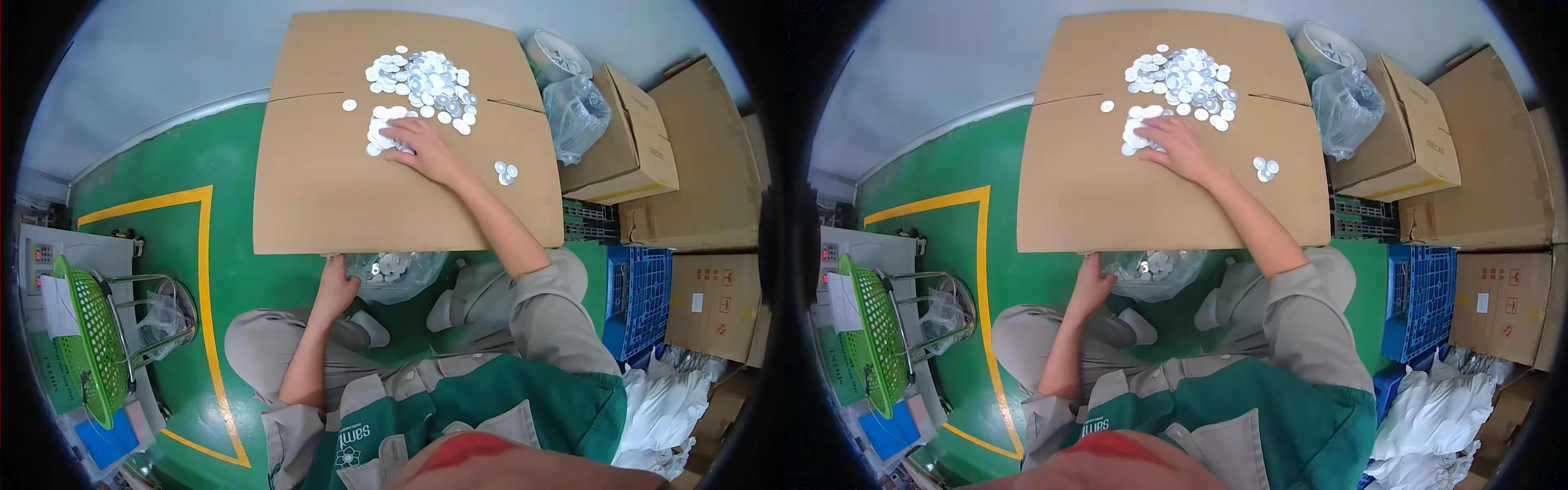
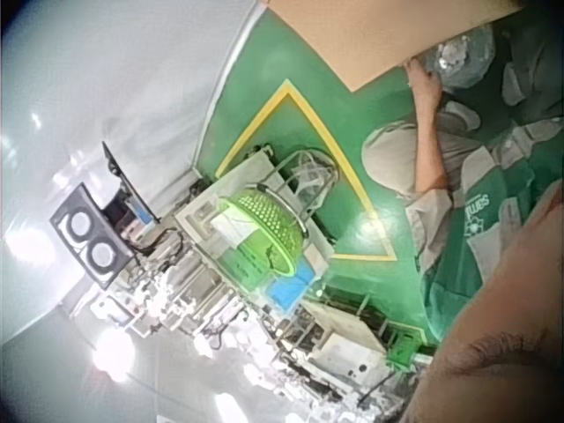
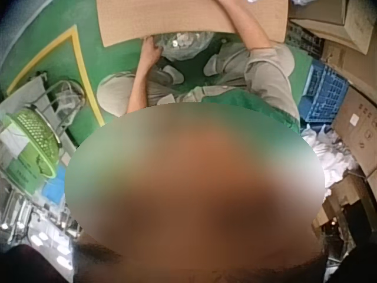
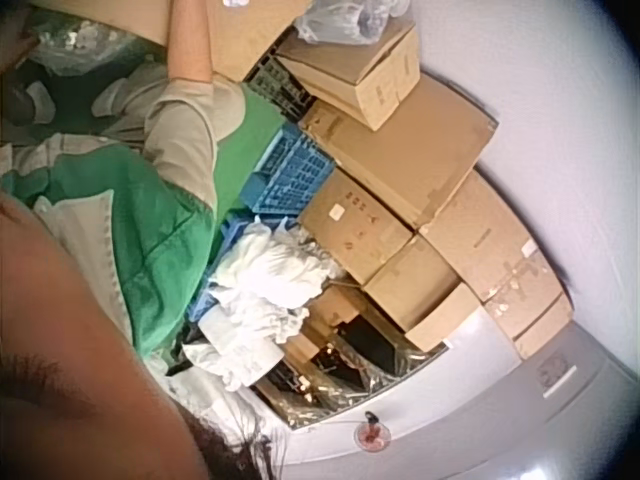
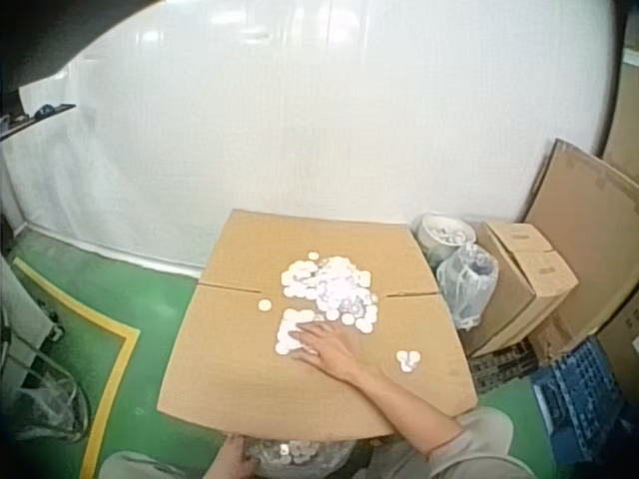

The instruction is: Sorting and inspecting small circular plastic parts and placing them into a plastic bag.

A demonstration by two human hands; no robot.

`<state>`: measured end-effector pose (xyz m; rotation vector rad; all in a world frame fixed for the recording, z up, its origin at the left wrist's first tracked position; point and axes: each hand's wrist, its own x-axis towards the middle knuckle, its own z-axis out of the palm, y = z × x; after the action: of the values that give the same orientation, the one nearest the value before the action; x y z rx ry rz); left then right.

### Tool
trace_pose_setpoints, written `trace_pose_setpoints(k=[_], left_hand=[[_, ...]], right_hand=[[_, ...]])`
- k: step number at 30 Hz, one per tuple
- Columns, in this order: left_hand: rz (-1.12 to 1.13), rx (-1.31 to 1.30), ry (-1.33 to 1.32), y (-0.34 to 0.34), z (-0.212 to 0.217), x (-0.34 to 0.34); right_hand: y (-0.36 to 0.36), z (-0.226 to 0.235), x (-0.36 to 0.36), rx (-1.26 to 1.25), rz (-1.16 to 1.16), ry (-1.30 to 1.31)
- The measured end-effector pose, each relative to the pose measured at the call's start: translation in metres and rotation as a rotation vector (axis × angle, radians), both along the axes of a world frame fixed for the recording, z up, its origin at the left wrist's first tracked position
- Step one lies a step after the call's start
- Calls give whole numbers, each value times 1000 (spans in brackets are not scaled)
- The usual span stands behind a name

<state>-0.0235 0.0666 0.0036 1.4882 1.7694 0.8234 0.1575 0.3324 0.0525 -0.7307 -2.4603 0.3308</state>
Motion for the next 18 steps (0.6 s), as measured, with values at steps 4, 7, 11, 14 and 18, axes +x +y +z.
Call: trace_pose_setpoints(k=[4,7,11,14,18], left_hand=[[30,-73,-67,-5,4,1],[31,-1,-17,-9,0,-1],[33,-31,1,-12,1,-6],[36,-5,-74,-11,-4,-6],[-8,1,-9,-4,-4,-4]], right_hand=[[-11,10,-1,-57,56,49],[-12,18,16,-431,-144,122],[-13,18,25,-101,-174,-30],[-23,20,-3,-11,-73,-83],[0,8,-31,61,4,-237]])
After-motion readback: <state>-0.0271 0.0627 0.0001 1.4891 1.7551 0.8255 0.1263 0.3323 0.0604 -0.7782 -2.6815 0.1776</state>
